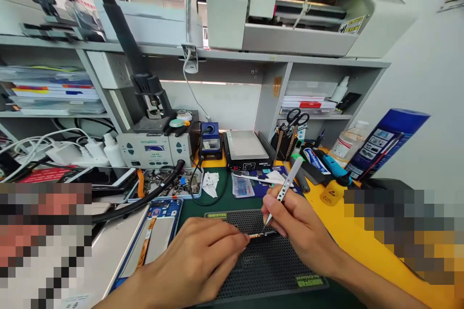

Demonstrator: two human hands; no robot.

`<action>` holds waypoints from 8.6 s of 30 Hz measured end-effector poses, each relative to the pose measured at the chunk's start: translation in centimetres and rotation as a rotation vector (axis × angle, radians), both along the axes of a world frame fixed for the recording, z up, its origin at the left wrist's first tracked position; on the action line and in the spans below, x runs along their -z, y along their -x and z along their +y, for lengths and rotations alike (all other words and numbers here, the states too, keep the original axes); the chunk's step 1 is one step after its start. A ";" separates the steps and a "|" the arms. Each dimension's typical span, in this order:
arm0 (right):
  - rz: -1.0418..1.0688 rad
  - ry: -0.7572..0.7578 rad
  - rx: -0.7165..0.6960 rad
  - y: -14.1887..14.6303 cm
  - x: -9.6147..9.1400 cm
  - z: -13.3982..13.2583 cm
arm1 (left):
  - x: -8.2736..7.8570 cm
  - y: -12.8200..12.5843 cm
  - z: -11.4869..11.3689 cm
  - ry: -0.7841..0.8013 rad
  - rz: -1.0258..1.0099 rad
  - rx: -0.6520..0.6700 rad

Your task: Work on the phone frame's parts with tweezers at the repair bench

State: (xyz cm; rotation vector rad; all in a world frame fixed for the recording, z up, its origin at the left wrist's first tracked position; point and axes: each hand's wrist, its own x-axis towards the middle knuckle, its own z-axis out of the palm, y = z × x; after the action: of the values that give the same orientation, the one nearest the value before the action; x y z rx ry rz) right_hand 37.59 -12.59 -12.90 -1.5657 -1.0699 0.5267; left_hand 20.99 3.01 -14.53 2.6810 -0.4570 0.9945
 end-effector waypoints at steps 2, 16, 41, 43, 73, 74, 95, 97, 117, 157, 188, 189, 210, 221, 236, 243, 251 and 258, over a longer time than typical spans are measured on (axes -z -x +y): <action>0.008 0.003 0.018 0.1 0.4 -0.2 | -0.1 0.1 0.0 0.024 0.016 -0.010; -0.071 0.038 -0.015 0.5 0.0 -0.8 | -0.5 -0.1 -0.1 -0.043 0.061 -0.067; -0.122 0.007 -0.015 0.5 0.5 -1.0 | -0.3 0.0 0.3 -0.042 0.066 -0.003; -0.098 -0.011 -0.002 0.6 0.6 -1.1 | -0.4 0.0 0.3 -0.039 0.062 -0.007; -0.066 -0.030 -0.054 0.7 0.8 -0.8 | -0.4 -0.4 0.3 0.002 0.049 0.011; -0.056 -0.035 -0.042 0.7 0.9 -0.8 | -0.5 -0.4 0.3 0.001 0.052 0.017; -0.063 -0.030 -0.046 0.8 0.9 -0.6 | -0.4 -0.3 0.2 0.012 0.043 0.013; -0.021 -0.015 -0.039 0.8 0.8 -0.6 | -0.4 -0.3 0.2 0.015 0.067 -0.002; 0.230 0.049 -0.028 0.5 0.9 -0.1 | -0.8 0.4 -0.2 0.026 0.108 -0.026; 0.091 0.029 -0.060 0.9 0.6 0.0 | 0.1 0.3 -0.7 0.081 0.084 -0.084; 0.072 0.040 -0.057 1.1 0.8 0.1 | -0.6 0.5 -0.8 0.071 0.112 -0.062; 0.066 0.047 -0.056 1.1 0.8 0.1 | -0.5 0.5 -0.8 0.073 0.111 -0.062; 0.044 0.089 -0.031 1.3 0.6 0.1 | -0.5 0.5 -0.7 0.073 0.106 -0.057; 0.112 0.101 -0.046 1.2 0.4 0.2 | -1.0 0.2 -0.9 0.059 0.106 -0.065; 0.097 0.119 -0.037 1.3 0.6 0.0 | -0.3 -0.4 -0.4 0.040 0.053 0.016; 0.108 0.118 -0.034 1.3 0.6 0.2 | -0.9 0.2 -0.8 0.065 0.106 -0.057; 0.116 0.106 -0.032 1.3 0.5 0.2 | -1.1 0.2 -0.8 0.068 0.111 -0.041; 0.124 0.114 -0.033 1.3 0.5 0.3 | -0.9 0.3 -0.7 0.060 0.187 -0.036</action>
State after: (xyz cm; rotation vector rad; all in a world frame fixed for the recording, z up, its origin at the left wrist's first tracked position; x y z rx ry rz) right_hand 36.30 -12.33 -13.35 -1.5939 -0.9873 0.7091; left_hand 20.69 2.30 -13.67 2.7033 -0.3373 0.7442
